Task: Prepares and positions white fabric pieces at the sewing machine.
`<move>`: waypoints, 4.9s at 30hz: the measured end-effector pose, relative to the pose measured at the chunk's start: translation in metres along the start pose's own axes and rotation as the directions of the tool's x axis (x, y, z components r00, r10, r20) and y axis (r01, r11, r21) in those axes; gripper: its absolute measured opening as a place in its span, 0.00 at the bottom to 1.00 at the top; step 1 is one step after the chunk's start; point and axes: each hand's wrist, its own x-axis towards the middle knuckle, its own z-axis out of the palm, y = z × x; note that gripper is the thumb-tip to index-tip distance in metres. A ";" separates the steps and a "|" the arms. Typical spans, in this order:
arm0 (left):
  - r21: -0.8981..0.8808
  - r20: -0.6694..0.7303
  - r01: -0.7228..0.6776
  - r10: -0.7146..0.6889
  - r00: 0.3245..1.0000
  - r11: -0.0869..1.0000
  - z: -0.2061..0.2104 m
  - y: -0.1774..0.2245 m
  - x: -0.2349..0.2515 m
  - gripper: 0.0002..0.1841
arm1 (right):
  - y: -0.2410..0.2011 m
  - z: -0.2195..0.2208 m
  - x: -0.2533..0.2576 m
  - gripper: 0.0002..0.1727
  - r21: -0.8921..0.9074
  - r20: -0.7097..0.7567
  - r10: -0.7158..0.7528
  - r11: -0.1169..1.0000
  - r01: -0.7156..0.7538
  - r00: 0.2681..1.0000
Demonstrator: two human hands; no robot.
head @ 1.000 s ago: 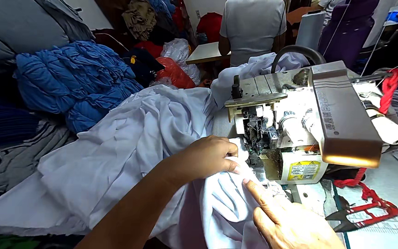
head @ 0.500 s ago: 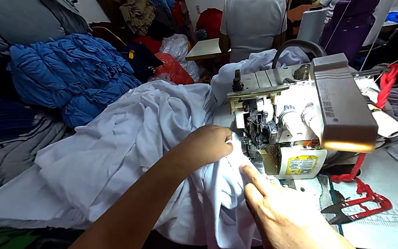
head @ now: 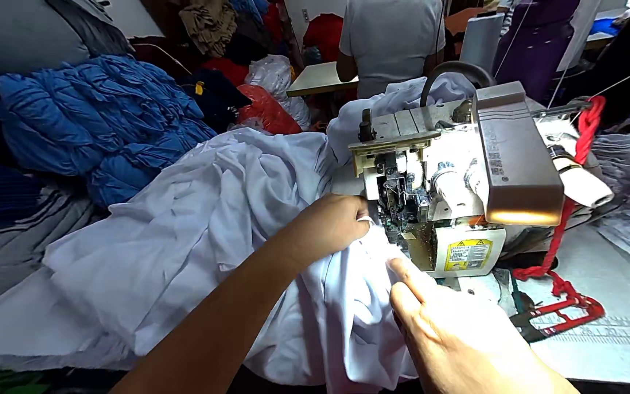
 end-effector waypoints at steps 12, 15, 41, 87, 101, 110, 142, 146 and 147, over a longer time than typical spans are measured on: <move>-0.022 -0.123 0.013 -0.016 0.992 1.000 0.011 0.001 0.014 0.13 | 0.008 0.009 0.006 0.11 0.027 -0.071 0.065 0.998 -0.063 0.995; -0.026 0.000 -0.151 0.151 0.989 0.988 0.006 -0.009 0.009 0.10 | 0.005 -0.003 -0.006 0.12 0.027 -0.032 0.033 0.999 -0.032 0.999; -0.042 -0.205 -0.083 0.073 0.976 0.996 0.020 -0.010 0.018 0.11 | 0.014 0.009 -0.006 0.13 0.125 -0.079 0.036 0.992 -0.026 0.996; 0.040 -0.670 -0.165 0.149 0.727 0.986 0.097 -0.014 -0.028 0.17 | 0.020 0.044 -0.011 0.11 0.341 -0.243 0.085 0.940 0.003 0.966; 0.569 -0.498 -0.440 0.717 0.488 0.695 0.105 -0.065 -0.087 0.13 | 0.027 0.037 -0.004 0.12 0.444 -0.157 0.075 0.896 0.002 0.985; 0.263 -0.446 -0.683 0.714 0.540 0.681 0.047 -0.055 -0.102 0.15 | 0.056 0.014 0.013 0.20 0.812 0.219 0.003 0.555 -0.184 0.976; 0.163 -0.525 -0.547 0.542 0.657 0.821 0.017 -0.131 -0.145 0.13 | 0.075 -0.011 0.021 0.18 0.727 0.395 -0.106 0.644 -0.240 0.913; 0.424 -0.499 -0.387 0.568 0.654 0.819 0.030 -0.122 -0.143 0.23 | 0.066 -0.011 0.017 0.22 0.593 0.351 -0.104 0.793 -0.135 0.931; 0.478 -0.500 -0.352 0.579 0.644 0.804 0.033 -0.120 -0.141 0.25 | 0.064 -0.008 0.016 0.21 0.562 0.296 -0.101 0.822 -0.088 0.950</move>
